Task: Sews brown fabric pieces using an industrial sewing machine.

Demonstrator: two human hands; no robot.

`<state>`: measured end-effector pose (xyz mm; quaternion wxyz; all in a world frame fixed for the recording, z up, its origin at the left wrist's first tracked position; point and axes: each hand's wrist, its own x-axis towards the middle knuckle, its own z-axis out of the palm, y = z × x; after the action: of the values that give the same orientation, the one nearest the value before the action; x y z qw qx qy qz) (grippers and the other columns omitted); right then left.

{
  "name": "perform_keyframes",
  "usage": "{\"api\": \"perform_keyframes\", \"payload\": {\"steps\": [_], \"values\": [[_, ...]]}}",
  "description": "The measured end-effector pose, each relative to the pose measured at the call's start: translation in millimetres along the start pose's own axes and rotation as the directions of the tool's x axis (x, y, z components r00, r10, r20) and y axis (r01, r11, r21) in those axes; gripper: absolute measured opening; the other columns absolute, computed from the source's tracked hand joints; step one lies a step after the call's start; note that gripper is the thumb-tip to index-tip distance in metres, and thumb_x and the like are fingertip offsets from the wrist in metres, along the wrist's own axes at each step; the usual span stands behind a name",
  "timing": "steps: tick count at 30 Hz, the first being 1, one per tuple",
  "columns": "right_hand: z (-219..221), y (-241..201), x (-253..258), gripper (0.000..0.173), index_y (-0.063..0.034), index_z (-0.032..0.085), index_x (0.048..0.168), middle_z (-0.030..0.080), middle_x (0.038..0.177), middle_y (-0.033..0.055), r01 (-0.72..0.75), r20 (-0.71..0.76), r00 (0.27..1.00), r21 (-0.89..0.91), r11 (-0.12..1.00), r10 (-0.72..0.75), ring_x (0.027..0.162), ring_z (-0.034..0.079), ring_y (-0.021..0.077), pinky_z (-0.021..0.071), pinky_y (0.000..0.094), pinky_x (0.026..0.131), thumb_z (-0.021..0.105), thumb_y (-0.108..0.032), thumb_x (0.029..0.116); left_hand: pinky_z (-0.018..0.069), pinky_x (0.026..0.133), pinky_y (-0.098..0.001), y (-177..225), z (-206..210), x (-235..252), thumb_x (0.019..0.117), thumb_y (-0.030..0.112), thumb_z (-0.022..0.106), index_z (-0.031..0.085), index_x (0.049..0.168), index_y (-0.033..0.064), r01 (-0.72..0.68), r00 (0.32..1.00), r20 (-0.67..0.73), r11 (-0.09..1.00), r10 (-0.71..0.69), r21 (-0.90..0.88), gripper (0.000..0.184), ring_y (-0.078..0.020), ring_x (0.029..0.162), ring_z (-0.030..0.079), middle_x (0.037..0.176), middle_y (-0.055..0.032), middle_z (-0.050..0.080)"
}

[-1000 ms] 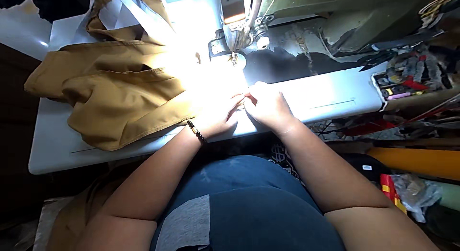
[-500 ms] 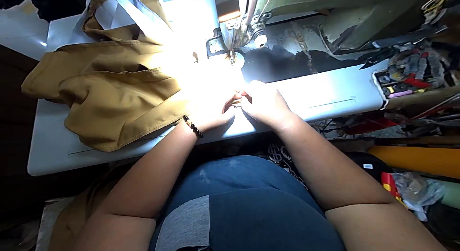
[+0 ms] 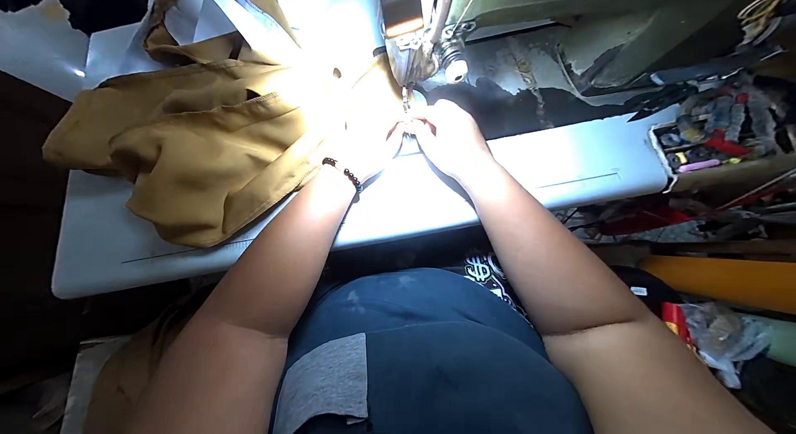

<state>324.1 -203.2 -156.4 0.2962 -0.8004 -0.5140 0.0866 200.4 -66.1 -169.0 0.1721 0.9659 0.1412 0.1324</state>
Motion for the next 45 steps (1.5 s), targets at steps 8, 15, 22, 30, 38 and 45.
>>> {"api": "perform_keyframes", "payload": {"steps": [8,15,22,30,38,45], "values": [[2,-4,22,0.04,-0.0011,0.072,0.104,0.069,0.105,0.015,-0.181,0.028,0.983,0.114,0.977,0.179,0.104,0.062,0.0302,0.0411,0.0575,0.095,0.073,-0.039,0.092,0.0376,0.115,-0.0515,30,-23,-20,0.1069,0.024,0.045,0.057,0.14,0.0067,0.121,0.992,0.014,0.991,-0.122,0.058,0.039,-0.0326,0.135,0.054,0.139,-0.016,0.061],[-13,-1,-3,0.026,-0.0061,0.071,0.085,0.068,0.088,0.0117,-0.136,0.216,0.968,0.033,0.99,0.126,0.095,0.063,0.0307,0.0393,0.0595,0.085,0.07,-0.03,0.0932,0.0326,0.094,-0.0831,-49,-98,-204,0.0808,0.011,0.08,0.06,0.129,-0.0007,0.54,0.842,-0.2,0.776,-0.501,0.327,0.053,-0.0655,0.127,0.043,0.136,-0.0385,0.05],[-15,-9,16,0.008,-0.0039,0.059,0.101,0.066,0.083,0.0007,-0.318,0.176,0.943,0.717,0.62,0.282,0.06,0.061,0.0015,0.0506,0.0155,0.053,0.065,-0.008,0.0981,0.0448,0.11,-0.0376,-105,-166,-273,0.1041,0.011,0.046,0.057,0.13,-0.0101,0.503,0.776,-0.369,0.855,-0.512,-0.13,0.035,-0.022,0.129,0.056,0.138,-0.0232,0.058],[-15,-28,-58,0.015,-0.0131,0.044,0.122,0.061,0.075,0.0027,-0.52,0.494,0.854,0.823,0.228,0.163,0.051,0.06,0.0085,0.0511,0.0204,0.043,0.04,-0.023,0.1117,0.0506,0.088,-0.0377,-142,-247,-190,0.1018,0.005,0.055,0.054,0.124,-0.0084,0.544,0.799,-0.356,0.835,-0.484,0.086,0.026,-0.0218,0.097,0.061,0.107,-0.0224,0.062],[-11,-3,-61,0.019,-0.0056,0.074,0.107,0.069,0.098,0.0026,-0.083,0.169,0.986,0.52,0.85,-0.007,0.064,0.062,0.0048,0.0556,0.0233,0.059,0.064,-0.02,0.1012,0.0523,0.09,-0.0579,-13,-137,-52,0.0884,0.001,0.055,0.07,0.108,-0.0045,-0.119,0.985,-0.112,0.986,0.132,0.113,0.026,-0.0396,0.105,0.067,0.11,-0.0256,0.069],[-18,-11,-74,0.031,-0.0009,0.071,0.109,0.066,0.064,0.0022,-0.412,0.343,0.911,0.753,0.513,0.228,0.048,0.058,0.005,0.0512,0.0202,0.047,0.047,-0.022,0.1099,0.0495,0.096,-0.0555,27,-31,3,0.1077,0.015,0.044,0.065,0.117,-0.0002,0.15,0.98,0.133,0.989,-0.148,-0.006,0.028,-0.0358,0.112,0.065,0.113,-0.0203,0.068]]}}
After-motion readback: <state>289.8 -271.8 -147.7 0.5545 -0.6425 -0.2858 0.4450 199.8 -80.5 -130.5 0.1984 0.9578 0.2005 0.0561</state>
